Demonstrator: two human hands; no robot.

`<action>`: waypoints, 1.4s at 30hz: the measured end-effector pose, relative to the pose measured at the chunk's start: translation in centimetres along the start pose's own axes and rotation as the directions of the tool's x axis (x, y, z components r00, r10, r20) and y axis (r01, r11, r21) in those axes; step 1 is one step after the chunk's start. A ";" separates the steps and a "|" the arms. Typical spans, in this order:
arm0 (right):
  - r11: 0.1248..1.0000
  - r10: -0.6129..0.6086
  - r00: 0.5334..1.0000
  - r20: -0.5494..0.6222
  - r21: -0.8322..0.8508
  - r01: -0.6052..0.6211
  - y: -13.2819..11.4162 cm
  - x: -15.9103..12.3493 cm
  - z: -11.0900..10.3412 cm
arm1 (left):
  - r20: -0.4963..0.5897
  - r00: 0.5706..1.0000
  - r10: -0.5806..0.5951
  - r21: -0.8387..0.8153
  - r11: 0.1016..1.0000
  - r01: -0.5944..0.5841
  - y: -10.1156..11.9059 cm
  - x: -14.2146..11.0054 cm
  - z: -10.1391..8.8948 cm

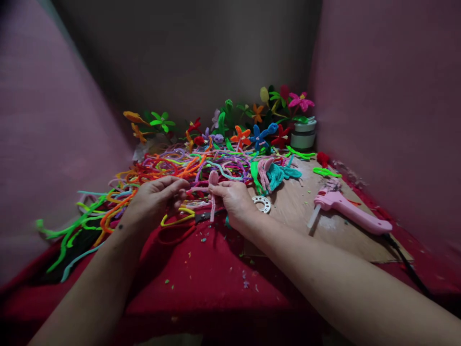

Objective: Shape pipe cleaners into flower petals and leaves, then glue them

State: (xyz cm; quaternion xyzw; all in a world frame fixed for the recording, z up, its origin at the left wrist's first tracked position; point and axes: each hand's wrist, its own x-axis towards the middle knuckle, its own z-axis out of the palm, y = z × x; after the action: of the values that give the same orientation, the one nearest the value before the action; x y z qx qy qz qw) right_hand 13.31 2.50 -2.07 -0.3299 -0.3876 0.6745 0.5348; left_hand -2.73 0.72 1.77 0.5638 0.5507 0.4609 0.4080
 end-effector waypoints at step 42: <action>0.944 -0.028 0.994 0.108 -0.325 0.062 0.1 -0.8 0.2 | 0.012 0.936 0.352 0.178 0.920 -0.349 -0.7 0.1 2.8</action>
State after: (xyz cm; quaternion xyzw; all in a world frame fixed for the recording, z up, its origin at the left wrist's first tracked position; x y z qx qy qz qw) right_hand 13.26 1.65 -2.02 -0.3705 -0.5286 0.6040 0.4673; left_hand -0.21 1.04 0.43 0.6826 0.4838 0.4812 0.2616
